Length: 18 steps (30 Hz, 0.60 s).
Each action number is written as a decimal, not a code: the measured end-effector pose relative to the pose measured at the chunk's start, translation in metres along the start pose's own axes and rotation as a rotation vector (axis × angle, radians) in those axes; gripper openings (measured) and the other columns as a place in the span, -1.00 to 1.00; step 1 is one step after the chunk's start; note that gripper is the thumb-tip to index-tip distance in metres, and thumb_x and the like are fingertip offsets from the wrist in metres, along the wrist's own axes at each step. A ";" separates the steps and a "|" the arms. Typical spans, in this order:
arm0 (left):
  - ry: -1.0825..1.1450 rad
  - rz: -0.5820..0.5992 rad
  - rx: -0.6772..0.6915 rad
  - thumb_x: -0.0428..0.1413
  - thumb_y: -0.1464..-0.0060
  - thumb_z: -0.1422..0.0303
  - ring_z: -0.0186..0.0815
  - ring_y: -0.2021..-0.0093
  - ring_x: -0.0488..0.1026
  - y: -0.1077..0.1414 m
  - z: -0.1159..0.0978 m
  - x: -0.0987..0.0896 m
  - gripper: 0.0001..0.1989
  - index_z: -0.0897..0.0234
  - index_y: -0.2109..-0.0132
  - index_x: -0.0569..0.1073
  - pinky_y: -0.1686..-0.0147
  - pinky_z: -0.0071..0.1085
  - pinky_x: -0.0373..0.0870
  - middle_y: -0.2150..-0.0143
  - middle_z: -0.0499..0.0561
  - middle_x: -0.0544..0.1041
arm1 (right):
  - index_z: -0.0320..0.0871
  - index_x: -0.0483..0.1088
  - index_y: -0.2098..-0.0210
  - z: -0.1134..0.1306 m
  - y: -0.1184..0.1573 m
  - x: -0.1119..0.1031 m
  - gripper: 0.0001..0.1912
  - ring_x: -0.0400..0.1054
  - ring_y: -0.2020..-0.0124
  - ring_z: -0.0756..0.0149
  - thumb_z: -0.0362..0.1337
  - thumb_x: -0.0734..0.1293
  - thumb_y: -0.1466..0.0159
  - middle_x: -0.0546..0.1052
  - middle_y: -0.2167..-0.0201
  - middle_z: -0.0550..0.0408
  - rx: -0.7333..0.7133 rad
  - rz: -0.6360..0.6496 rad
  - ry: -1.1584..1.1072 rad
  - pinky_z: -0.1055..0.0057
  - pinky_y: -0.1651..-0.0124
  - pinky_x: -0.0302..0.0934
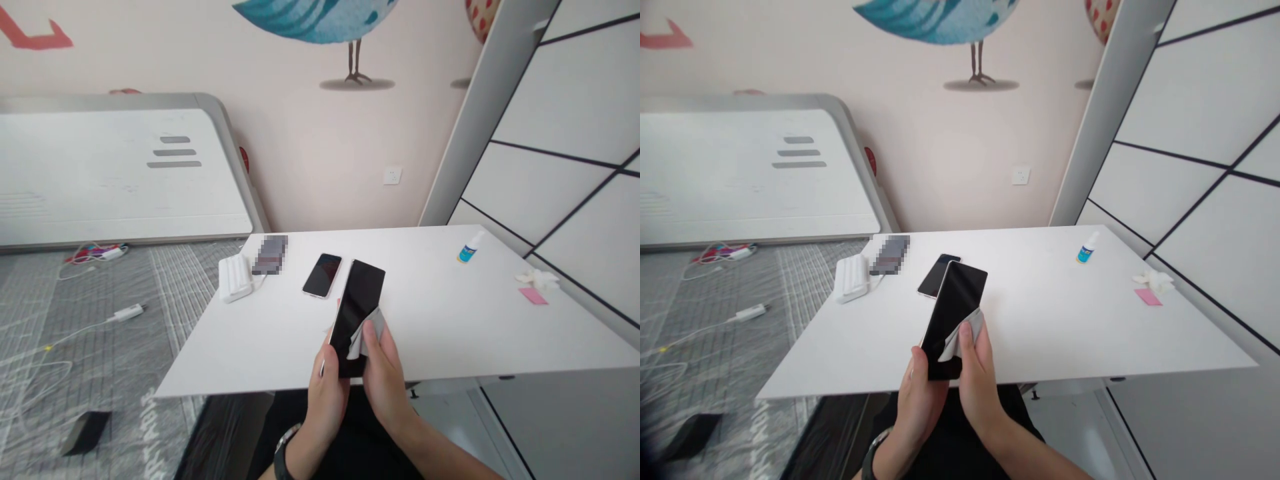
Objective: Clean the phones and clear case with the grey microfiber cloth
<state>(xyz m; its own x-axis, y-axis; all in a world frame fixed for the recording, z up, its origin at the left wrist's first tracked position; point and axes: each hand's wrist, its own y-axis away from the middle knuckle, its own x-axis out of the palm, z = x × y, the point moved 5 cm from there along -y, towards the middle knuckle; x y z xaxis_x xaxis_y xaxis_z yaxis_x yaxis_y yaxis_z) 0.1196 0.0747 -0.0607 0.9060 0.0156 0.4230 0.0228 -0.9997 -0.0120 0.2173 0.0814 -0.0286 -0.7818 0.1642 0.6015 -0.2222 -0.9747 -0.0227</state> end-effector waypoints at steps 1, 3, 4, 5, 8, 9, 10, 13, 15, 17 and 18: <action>0.080 0.019 -0.054 -0.02 -0.29 -0.17 0.00 -0.34 0.40 0.002 -0.001 0.004 -0.33 0.23 -0.23 0.53 -0.33 -0.08 0.36 -0.29 0.21 0.50 | 0.08 0.21 -0.39 0.010 -0.007 -0.002 -0.41 0.13 -0.45 0.13 0.00 0.34 -0.43 0.38 -0.36 0.08 -0.108 -0.038 0.124 0.08 -0.47 0.06; 0.233 0.043 -0.129 0.02 -0.27 -0.17 0.02 -0.33 0.40 0.008 -0.003 0.013 -0.34 0.23 -0.22 0.55 -0.34 -0.06 0.34 -0.30 0.22 0.49 | 0.07 0.02 -0.49 0.034 -0.018 0.000 -0.40 -0.08 -0.53 0.13 -0.03 0.18 -0.52 0.07 -0.53 0.08 -0.365 -0.074 0.472 -0.01 -0.53 -0.14; 0.300 0.035 -0.155 0.05 -0.27 -0.15 0.02 -0.36 0.37 0.009 -0.004 0.017 -0.36 0.22 -0.22 0.54 -0.36 -0.07 0.31 -0.32 0.21 0.47 | 0.06 -0.09 -0.52 0.041 -0.020 0.004 -0.39 -0.22 -0.56 0.10 -0.07 0.10 -0.55 -0.11 -0.57 0.10 -0.468 -0.046 0.667 -0.09 -0.54 -0.23; 0.356 0.016 -0.181 0.08 -0.26 -0.13 0.01 -0.39 0.33 0.010 -0.005 0.019 -0.38 0.22 -0.22 0.54 -0.38 -0.08 0.27 -0.33 0.19 0.45 | 0.04 -0.20 -0.54 0.045 -0.020 0.010 -0.38 -0.35 -0.57 0.06 -0.12 0.04 -0.56 -0.25 -0.59 0.10 -0.548 0.001 0.872 -0.17 -0.53 -0.29; 0.450 -0.086 -0.308 0.08 -0.31 -0.05 -0.08 -0.46 0.21 0.008 -0.008 0.019 -0.44 0.20 -0.25 0.52 -0.44 -0.17 0.15 -0.38 0.12 0.40 | -0.11 -0.33 -0.56 0.039 -0.009 0.025 -0.30 -0.46 -0.57 -0.04 -0.28 0.03 -0.51 -0.25 -0.58 0.02 -0.697 0.274 1.411 -0.27 -0.50 -0.27; 0.457 -0.132 -0.347 0.06 -0.34 -0.03 -0.13 -0.46 0.20 0.006 -0.009 0.017 -0.46 0.19 -0.26 0.51 -0.45 -0.22 0.12 -0.38 0.09 0.40 | -0.15 -0.31 -0.55 0.035 -0.002 0.028 -0.27 -0.40 -0.57 -0.01 -0.32 0.06 -0.48 -0.16 -0.57 0.01 -0.748 0.416 1.523 -0.20 -0.52 -0.23; 0.459 -0.173 -0.374 0.04 -0.36 -0.01 -0.18 -0.47 0.19 0.005 -0.011 0.015 -0.48 0.17 -0.26 0.50 -0.45 -0.28 0.10 -0.39 0.06 0.39 | -0.18 -0.27 -0.55 0.032 0.003 0.031 -0.26 -0.33 -0.57 0.04 -0.35 0.08 -0.45 -0.09 -0.56 0.01 -0.797 0.566 1.596 -0.10 -0.53 -0.19; 0.479 -0.172 -0.401 -0.02 -0.37 -0.05 -0.21 -0.47 0.19 0.003 -0.017 0.013 -0.45 0.17 -0.26 0.51 -0.46 -0.29 0.07 -0.38 0.04 0.41 | -0.22 -0.15 -0.54 0.040 0.001 0.028 -0.28 -0.21 -0.56 0.14 -0.31 0.11 -0.44 -0.03 -0.54 0.04 -0.852 0.725 1.695 0.04 -0.53 -0.14; 0.489 -0.109 -0.404 -0.08 -0.37 -0.09 -0.14 -0.47 0.18 0.002 -0.018 0.015 -0.38 0.25 -0.22 0.54 -0.46 -0.19 0.06 -0.35 0.11 0.45 | -0.30 -0.16 -0.53 0.053 -0.011 0.023 -0.28 -0.27 -0.57 0.04 -0.27 0.11 -0.45 -0.09 -0.55 -0.05 -0.819 0.527 1.742 -0.10 -0.52 -0.16; 0.468 -0.116 -0.393 -0.10 -0.39 -0.08 -0.13 -0.48 0.15 0.001 -0.018 0.014 -0.39 0.27 -0.17 0.58 -0.48 -0.16 0.00 -0.33 0.12 0.46 | -0.37 -0.20 -0.53 0.057 -0.016 0.022 -0.25 -0.35 -0.57 -0.04 -0.26 0.11 -0.45 -0.14 -0.56 -0.14 -0.818 0.431 1.746 -0.17 -0.50 -0.15; 0.446 -0.154 -0.384 -0.08 -0.39 -0.05 -0.17 -0.49 0.14 0.001 -0.017 0.012 -0.44 0.24 -0.15 0.59 -0.49 -0.20 -0.04 -0.33 0.08 0.47 | -0.38 -0.22 -0.53 0.053 -0.013 0.025 -0.24 -0.35 -0.57 -0.02 -0.26 0.12 -0.44 -0.14 -0.56 -0.14 -0.840 0.532 1.728 -0.13 -0.50 -0.12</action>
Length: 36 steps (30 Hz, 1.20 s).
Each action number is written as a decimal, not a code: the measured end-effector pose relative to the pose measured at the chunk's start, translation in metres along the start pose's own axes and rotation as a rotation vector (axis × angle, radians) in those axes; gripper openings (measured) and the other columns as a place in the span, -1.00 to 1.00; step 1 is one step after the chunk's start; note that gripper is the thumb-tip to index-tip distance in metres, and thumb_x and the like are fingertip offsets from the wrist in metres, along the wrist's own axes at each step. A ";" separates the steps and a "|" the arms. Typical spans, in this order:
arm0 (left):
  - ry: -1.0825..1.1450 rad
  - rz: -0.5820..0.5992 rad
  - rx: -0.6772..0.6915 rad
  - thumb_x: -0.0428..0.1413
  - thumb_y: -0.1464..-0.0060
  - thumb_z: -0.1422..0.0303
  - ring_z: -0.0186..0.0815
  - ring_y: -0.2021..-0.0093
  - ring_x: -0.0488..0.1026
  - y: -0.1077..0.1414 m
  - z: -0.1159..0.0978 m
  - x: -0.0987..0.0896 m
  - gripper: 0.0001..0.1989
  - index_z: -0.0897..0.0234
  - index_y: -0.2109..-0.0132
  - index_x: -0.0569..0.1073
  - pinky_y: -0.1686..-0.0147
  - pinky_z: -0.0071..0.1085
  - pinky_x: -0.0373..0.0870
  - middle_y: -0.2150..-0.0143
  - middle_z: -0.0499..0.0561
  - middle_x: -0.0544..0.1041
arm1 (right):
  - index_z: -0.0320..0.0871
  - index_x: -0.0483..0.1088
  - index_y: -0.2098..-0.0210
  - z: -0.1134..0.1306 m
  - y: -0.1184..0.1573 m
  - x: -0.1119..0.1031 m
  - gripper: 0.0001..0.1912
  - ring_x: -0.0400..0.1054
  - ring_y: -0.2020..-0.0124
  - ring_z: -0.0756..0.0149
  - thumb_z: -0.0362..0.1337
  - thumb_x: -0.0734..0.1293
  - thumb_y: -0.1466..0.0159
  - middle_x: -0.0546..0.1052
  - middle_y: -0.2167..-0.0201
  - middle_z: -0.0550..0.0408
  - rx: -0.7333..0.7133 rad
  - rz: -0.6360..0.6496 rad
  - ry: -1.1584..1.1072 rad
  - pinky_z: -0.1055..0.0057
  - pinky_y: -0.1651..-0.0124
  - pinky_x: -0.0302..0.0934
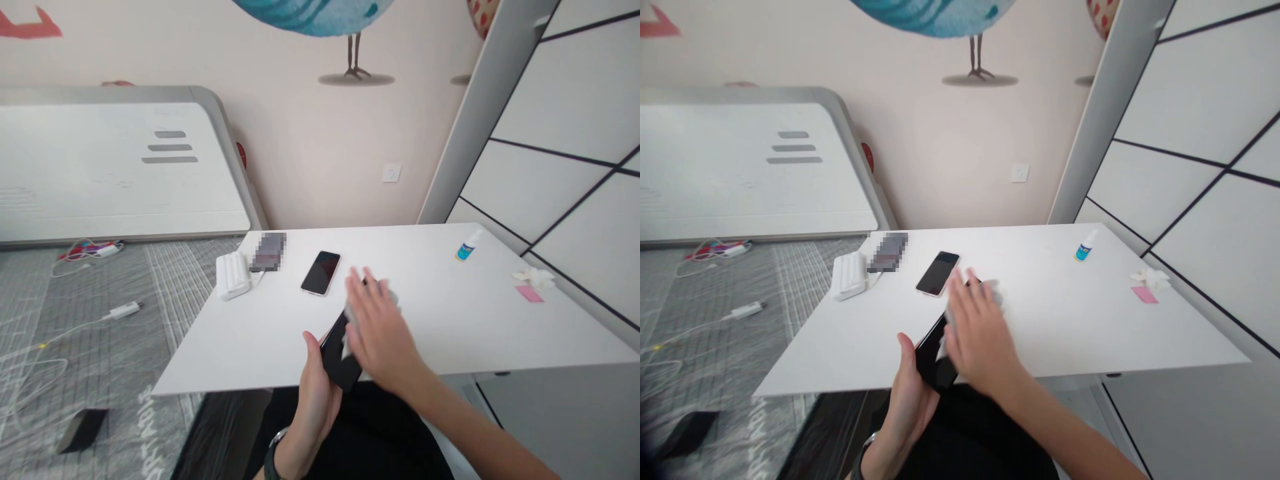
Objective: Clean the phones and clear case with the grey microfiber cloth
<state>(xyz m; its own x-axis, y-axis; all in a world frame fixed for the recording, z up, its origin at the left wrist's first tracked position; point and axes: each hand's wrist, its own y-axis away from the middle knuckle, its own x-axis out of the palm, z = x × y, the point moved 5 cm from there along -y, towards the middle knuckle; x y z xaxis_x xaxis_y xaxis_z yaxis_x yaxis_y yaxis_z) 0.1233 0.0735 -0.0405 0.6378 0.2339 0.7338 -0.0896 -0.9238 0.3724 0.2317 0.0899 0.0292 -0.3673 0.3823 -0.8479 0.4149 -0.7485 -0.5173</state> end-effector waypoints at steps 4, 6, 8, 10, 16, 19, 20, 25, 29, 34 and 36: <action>-0.017 -0.033 -0.025 -0.03 -0.37 -0.05 -0.16 -0.48 0.16 -0.002 0.001 -0.006 -0.47 0.20 -0.14 0.59 -0.49 -0.20 -0.05 -0.31 0.07 0.50 | -0.29 -0.22 -0.54 0.008 0.003 0.014 -0.24 -0.21 -0.56 0.15 -0.25 0.12 -0.44 -0.09 -0.55 -0.03 -0.173 0.139 -0.086 0.03 -0.48 0.03; -0.019 0.025 -0.041 -0.04 -0.35 -0.10 -0.08 -0.46 0.20 -0.003 0.002 -0.006 -0.39 0.29 -0.14 0.60 -0.48 -0.12 0.01 -0.28 0.17 0.51 | -0.30 -0.23 -0.54 -0.005 0.002 0.013 -0.27 -0.26 -0.57 0.09 -0.26 0.08 -0.46 -0.09 -0.55 -0.07 0.013 0.048 -0.052 -0.10 -0.49 -0.04; -0.040 0.019 -0.002 -0.02 -0.34 -0.10 -0.06 -0.45 0.23 -0.004 0.000 -0.007 -0.39 0.31 -0.13 0.60 -0.47 -0.11 0.05 -0.27 0.18 0.52 | -0.34 -0.24 -0.53 -0.011 0.002 0.012 -0.27 -0.37 -0.57 0.00 -0.28 0.07 -0.46 -0.15 -0.56 -0.12 0.127 -0.011 -0.043 -0.20 -0.50 -0.14; -0.066 -0.021 0.027 0.01 -0.34 -0.07 -0.11 -0.44 0.25 -0.006 -0.002 -0.010 -0.44 0.25 -0.15 0.59 -0.47 -0.17 0.03 -0.28 0.13 0.51 | -0.34 -0.24 -0.54 0.000 0.003 0.018 -0.24 -0.38 -0.57 0.03 -0.30 0.10 -0.43 -0.17 -0.56 -0.10 0.003 0.071 -0.111 -0.14 -0.50 -0.12; -0.042 -0.025 0.025 0.02 -0.30 -0.14 -0.05 -0.39 0.33 -0.001 -0.009 -0.006 -0.36 0.28 -0.17 0.58 -0.43 -0.11 0.18 -0.23 0.19 0.56 | -0.08 -0.26 -0.55 -0.020 -0.004 0.020 -0.26 -0.37 -0.58 0.05 -0.18 0.14 -0.49 -0.19 -0.57 -0.01 0.127 -0.059 -0.332 -0.23 -0.51 -0.25; -0.035 -0.010 0.046 0.00 -0.31 -0.13 0.00 -0.33 0.42 -0.001 -0.011 0.002 -0.36 0.30 -0.16 0.58 -0.38 -0.06 0.28 -0.22 0.20 0.57 | 0.06 -0.32 -0.55 -0.030 0.001 0.025 -0.23 -0.41 -0.57 0.05 -0.13 0.17 -0.50 -0.32 -0.59 0.07 0.419 -0.346 -0.724 -0.20 -0.52 -0.30; -0.060 -0.004 0.058 0.00 -0.31 -0.13 0.02 -0.30 0.45 -0.002 -0.012 0.004 -0.37 0.30 -0.15 0.59 -0.36 -0.04 0.30 -0.21 0.21 0.58 | 0.11 -0.34 -0.55 -0.027 0.005 0.030 -0.20 -0.33 -0.57 0.08 -0.12 0.20 -0.49 -0.26 -0.59 0.08 0.518 -0.423 -0.898 -0.17 -0.53 -0.27; -0.603 -0.099 0.517 0.12 -0.30 0.00 -0.07 -0.24 0.49 -0.007 -0.037 -0.002 -0.55 0.17 -0.12 0.61 -0.32 -0.12 0.33 -0.14 0.09 0.62 | 0.10 0.14 -0.42 0.005 0.016 0.049 -0.32 0.31 -0.34 0.07 -0.06 0.39 -0.38 0.40 -0.34 0.02 0.774 -0.591 -1.654 -0.05 -0.40 0.17; -0.965 -0.073 0.874 0.11 -0.34 0.16 -0.18 -0.04 0.56 0.004 -0.056 0.001 -0.73 0.02 -0.05 0.65 -0.10 -0.25 0.48 -0.01 0.04 0.62 | 0.00 0.36 -0.26 0.007 0.007 0.039 -0.51 0.47 -0.18 0.07 -0.04 0.37 -0.39 0.57 -0.15 0.00 0.762 -0.589 -1.813 0.05 -0.25 0.35; -1.140 0.220 0.775 0.28 -0.17 0.20 -0.01 -0.22 0.44 0.012 -0.037 0.017 -0.40 -0.02 -0.33 0.42 -0.21 -0.12 0.41 -0.22 0.13 0.44 | -0.04 0.17 -0.42 0.004 0.011 0.030 -0.44 0.48 -0.18 0.08 0.03 0.06 -0.54 0.57 -0.16 -0.08 0.641 -0.431 -1.440 0.05 -0.23 0.38; -1.026 0.259 0.670 0.26 -0.18 0.13 0.09 -0.39 0.26 0.013 -0.026 0.014 -0.26 0.02 -0.45 0.25 -0.39 -0.06 0.19 -0.35 0.14 0.36 | -0.02 -0.01 -0.51 0.016 0.014 0.026 -0.39 0.36 -0.31 0.11 0.01 -0.11 -0.56 0.44 -0.32 -0.09 0.454 -0.252 -1.217 0.03 -0.29 0.34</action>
<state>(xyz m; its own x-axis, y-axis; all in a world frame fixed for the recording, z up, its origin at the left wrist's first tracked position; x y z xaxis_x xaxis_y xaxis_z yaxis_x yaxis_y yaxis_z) 0.1110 0.0733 -0.0104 0.9876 -0.0435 -0.1507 -0.0875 -0.9501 -0.2995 0.2144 0.0803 0.0016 -0.9994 -0.0121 0.0336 -0.0007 -0.9340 -0.3573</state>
